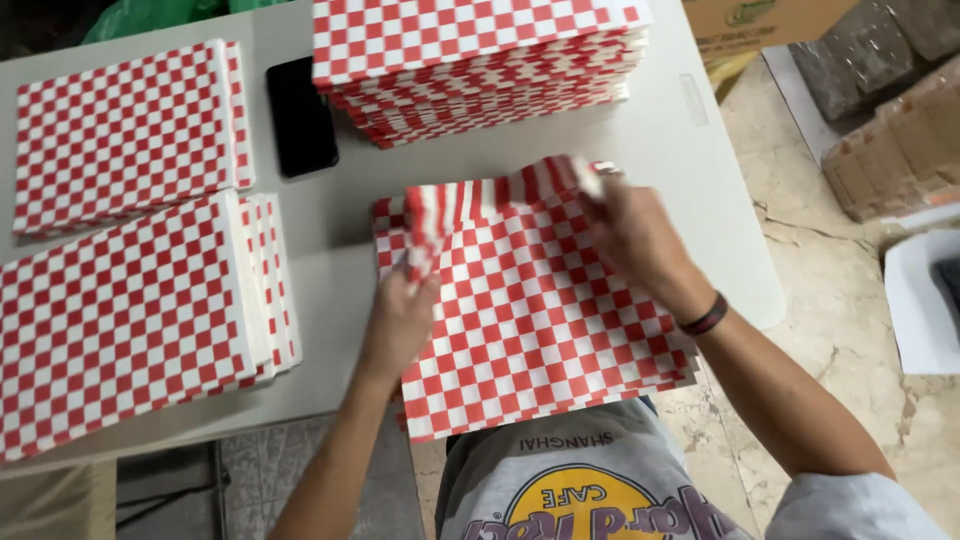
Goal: Counting and stacking checkered paper sheets into uniform piles on a work table
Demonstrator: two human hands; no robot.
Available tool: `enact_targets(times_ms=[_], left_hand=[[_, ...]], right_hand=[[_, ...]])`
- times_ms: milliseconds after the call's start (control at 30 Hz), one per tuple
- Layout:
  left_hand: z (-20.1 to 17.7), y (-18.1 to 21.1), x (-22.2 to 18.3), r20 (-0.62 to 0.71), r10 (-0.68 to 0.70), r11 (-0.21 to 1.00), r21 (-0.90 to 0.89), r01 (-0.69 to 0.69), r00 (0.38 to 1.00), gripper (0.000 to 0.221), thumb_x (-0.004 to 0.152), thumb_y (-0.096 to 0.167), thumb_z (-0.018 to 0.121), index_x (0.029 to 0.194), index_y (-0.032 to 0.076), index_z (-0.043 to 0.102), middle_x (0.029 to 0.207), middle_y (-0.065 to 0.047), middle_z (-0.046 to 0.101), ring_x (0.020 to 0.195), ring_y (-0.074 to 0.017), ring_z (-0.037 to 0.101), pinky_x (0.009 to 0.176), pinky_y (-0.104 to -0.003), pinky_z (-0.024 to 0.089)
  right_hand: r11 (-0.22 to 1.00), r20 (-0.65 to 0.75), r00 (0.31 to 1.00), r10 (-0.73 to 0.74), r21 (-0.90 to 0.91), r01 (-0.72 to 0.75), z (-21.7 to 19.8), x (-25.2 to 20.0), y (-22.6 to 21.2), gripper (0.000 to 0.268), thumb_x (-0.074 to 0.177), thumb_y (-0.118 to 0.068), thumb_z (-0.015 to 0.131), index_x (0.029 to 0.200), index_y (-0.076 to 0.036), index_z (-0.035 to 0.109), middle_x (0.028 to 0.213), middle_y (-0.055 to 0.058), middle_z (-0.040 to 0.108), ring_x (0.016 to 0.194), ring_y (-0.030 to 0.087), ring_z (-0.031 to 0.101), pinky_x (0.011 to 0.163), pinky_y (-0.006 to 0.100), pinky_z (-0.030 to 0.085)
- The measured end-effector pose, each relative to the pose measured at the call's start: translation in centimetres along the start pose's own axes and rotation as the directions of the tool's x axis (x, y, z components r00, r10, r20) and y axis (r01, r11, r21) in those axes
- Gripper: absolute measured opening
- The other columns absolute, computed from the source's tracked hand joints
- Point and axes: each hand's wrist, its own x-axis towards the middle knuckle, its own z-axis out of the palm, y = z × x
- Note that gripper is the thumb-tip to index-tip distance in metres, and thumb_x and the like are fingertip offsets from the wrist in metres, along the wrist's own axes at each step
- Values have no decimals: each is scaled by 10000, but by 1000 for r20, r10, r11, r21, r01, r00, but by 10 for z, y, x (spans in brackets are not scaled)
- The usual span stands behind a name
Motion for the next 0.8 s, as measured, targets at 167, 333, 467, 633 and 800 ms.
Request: enact_targets(times_ms=[167,333,467,633,800], left_hand=[[-12,-78,28,326,442,673,495,-549,836,726,758,-113,552,1475,-33,461,1430,-346,506,1305,-491,509,1060,-561,446],[-31,-55,42,-165,-386,867,271,418,908,413,949,357,674,1208,39,722,1165,-101,717,1060,-183,610,879,-404,474],[-18,-98,36,-278,-170,902,341,263,945,478,940,341,796,1253,21,629,1126,-162,672,864,-335,677,647,-489,571],[8,-116,22,150,576,608,578,-544,803,560,1020,41,460,1558,-101,513,1278,-381,616,1087,-493,621,876,-537,500],[33,-122,39,227,529,604,576,-550,818,682,934,142,504,1600,7,460,1372,-288,573,1201,-425,571,987,-496,449]], right_hand=[[919,-42,983,-179,-363,152,11,2,-2,349,847,-266,692,1078,-64,525,837,231,675,773,505,698,648,652,545],[981,-168,982,90,-153,-116,12,31,-14,411,804,-487,614,847,-94,723,849,172,743,771,396,707,648,485,522],[982,-87,996,-36,-185,19,21,22,-25,114,881,-182,589,967,-116,625,876,101,747,745,338,708,585,504,546],[998,-104,993,-60,13,61,-3,16,-29,392,907,-413,531,879,-35,630,708,153,692,682,356,745,597,463,615],[984,-185,981,-64,-174,31,27,38,-16,401,924,-362,447,919,-14,645,791,219,729,797,430,756,682,562,592]])
